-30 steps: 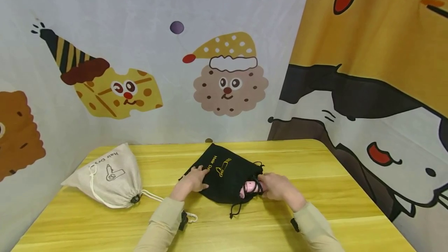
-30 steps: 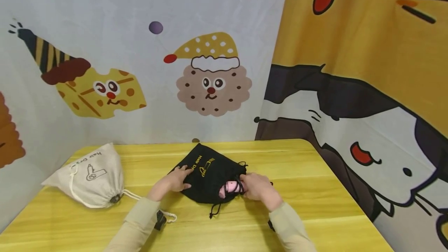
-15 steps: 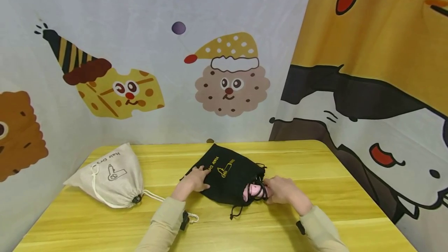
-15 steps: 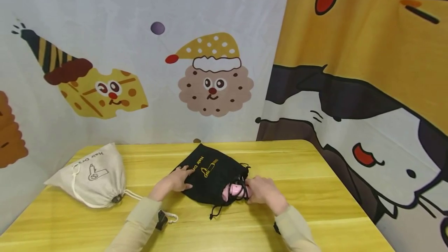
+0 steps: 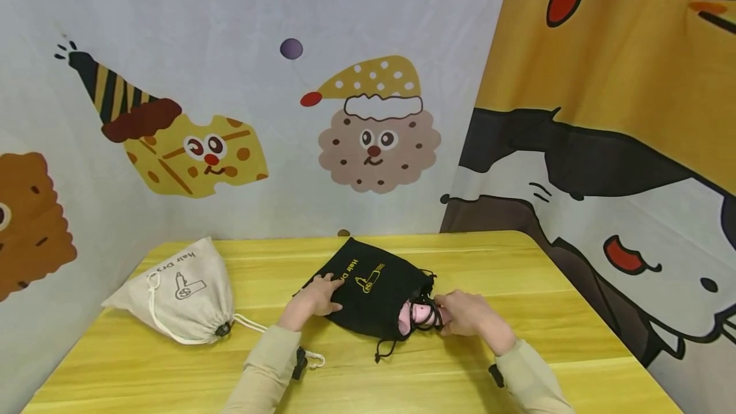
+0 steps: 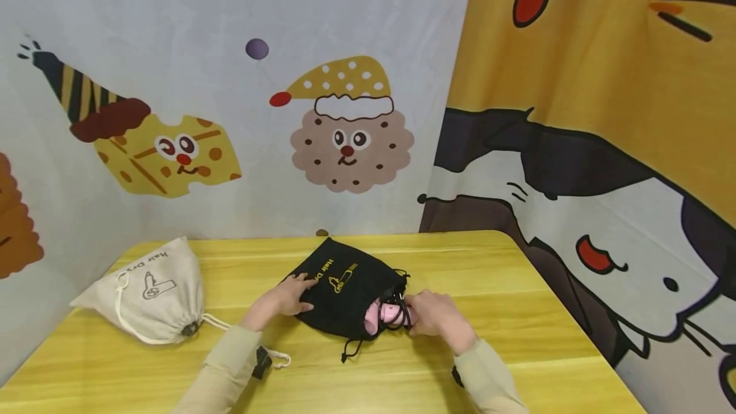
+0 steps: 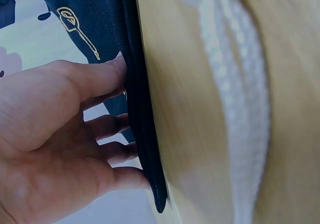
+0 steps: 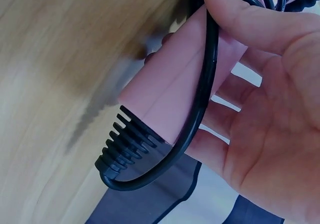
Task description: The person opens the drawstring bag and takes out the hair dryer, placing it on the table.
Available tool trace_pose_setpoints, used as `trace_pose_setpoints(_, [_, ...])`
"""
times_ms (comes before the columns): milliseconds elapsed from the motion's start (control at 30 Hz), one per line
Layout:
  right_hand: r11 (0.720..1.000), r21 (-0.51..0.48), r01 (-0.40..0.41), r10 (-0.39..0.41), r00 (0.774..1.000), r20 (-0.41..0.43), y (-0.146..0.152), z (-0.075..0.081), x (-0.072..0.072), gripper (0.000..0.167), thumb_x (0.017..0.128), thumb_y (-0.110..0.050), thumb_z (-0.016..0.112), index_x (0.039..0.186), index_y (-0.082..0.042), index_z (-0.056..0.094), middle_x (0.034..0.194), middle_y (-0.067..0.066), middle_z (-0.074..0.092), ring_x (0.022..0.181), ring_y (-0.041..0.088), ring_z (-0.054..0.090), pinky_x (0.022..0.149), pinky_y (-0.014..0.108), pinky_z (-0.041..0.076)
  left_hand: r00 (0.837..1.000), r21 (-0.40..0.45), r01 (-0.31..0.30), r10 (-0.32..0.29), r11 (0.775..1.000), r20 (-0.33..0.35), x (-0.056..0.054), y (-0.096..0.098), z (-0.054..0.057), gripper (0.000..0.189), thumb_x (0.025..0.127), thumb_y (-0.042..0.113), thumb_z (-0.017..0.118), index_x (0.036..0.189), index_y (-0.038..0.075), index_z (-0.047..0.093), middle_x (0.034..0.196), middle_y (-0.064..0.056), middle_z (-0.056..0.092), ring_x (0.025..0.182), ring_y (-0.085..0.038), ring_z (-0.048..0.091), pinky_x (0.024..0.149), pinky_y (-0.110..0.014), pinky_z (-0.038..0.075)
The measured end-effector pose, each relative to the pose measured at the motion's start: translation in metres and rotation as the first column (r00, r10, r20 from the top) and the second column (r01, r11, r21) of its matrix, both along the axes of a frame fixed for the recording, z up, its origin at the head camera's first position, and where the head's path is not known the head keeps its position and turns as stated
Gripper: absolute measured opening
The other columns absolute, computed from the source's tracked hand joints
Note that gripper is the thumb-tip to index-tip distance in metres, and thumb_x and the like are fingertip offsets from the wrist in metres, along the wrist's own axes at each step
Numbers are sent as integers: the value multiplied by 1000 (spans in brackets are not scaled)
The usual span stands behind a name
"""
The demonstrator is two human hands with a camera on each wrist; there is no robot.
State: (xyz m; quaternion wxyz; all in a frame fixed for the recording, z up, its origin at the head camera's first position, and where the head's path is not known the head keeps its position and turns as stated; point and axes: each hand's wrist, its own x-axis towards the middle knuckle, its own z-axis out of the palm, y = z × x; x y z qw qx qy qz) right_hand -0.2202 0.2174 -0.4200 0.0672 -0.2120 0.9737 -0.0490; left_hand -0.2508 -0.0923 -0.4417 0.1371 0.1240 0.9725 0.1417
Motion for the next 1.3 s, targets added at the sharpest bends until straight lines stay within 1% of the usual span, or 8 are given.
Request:
trace_pose_setpoints(300, [1000, 1, -4, 4, 1000, -2, 3, -1, -2, 39, 63, -19, 86, 91, -17, 59, 91, 6, 67, 87, 26, 64, 69, 53, 51, 1000, 43, 24, -23, 999, -13, -3, -6, -2, 56, 89, 24, 65, 140, 10, 46, 151, -20, 33, 139, -43, 29, 106, -58, 36])
trace_pose_setpoints(533, [1000, -5, -10, 10, 1000, 5, 4, 1, -1, 38, 63, -17, 85, 91, -17, 59, 89, 4, 66, 85, 24, 62, 67, 52, 50, 999, 73, 40, -39, 997, -16, -7, -12, -3, 55, 90, 23, 65, 140, 10, 46, 151, -20, 33, 140, -43, 28, 109, -57, 33])
trace_pose_setpoints(700, [1000, -19, -23, 23, 1000, 0, 5, 1, -2, 38, 63, -16, 85, 91, -16, 60, 88, 4, 66, 84, 23, 61, 68, 51, 51, 1000, 104, 29, -28, 994, -12, -10, -13, -1, 55, 89, 21, 66, 139, 8, 47, 151, -21, 33, 140, -43, 27, 110, -57, 32])
trace_pose_setpoints(833, [999, -25, -40, 39, 999, -26, 5, -1, -4, 37, 64, -18, 85, 92, -15, 60, 89, 4, 66, 84, 23, 61, 68, 49, 51, 999, 96, -14, 17, 995, -32, -10, -8, -2, 54, 88, 20, 66, 138, 7, 49, 151, -21, 33, 140, -42, 29, 107, -61, 32])
trace_pose_setpoints(967, [999, -22, -48, 47, 998, -51, 6, -3, -5, 37, 64, -17, 85, 91, -15, 60, 89, 4, 64, 83, 22, 60, 68, 48, 52, 997, 53, -45, 48, 998, -58, -3, 2, -1, 51, 90, 21, 64, 137, 8, 50, 151, -20, 34, 140, -41, 30, 106, -64, 32])
trace_pose_setpoints(1033, [998, -24, -55, 53, 997, -61, 6, -4, -6, 36, 64, -16, 85, 91, -14, 61, 88, 4, 62, 82, 22, 60, 68, 47, 52, 998, 55, -23, 26, 998, -54, 2, 9, 0, 49, 91, 21, 63, 137, 7, 50, 150, -21, 35, 139, -41, 32, 107, -61, 33])
trace_pose_setpoints(1167, [997, -31, -67, 65, 995, -71, 6, -4, -6, 37, 64, -16, 85, 92, -12, 62, 88, 5, 62, 81, 22, 60, 68, 47, 52, 999, 108, 43, -42, 993, -17, 16, 19, 3, 50, 93, 24, 60, 137, 5, 48, 148, -24, 36, 137, -41, 35, 109, -53, 35])
trace_pose_setpoints(1300, [997, -36, -67, 64, 996, -67, 6, -5, -7, 37, 64, -16, 85, 92, -12, 62, 87, 5, 61, 80, 21, 59, 68, 46, 52, 998, 125, 68, -68, 990, -8, 25, 22, 3, 51, 94, 27, 57, 139, 5, 46, 149, -25, 35, 138, -40, 35, 110, -52, 34])
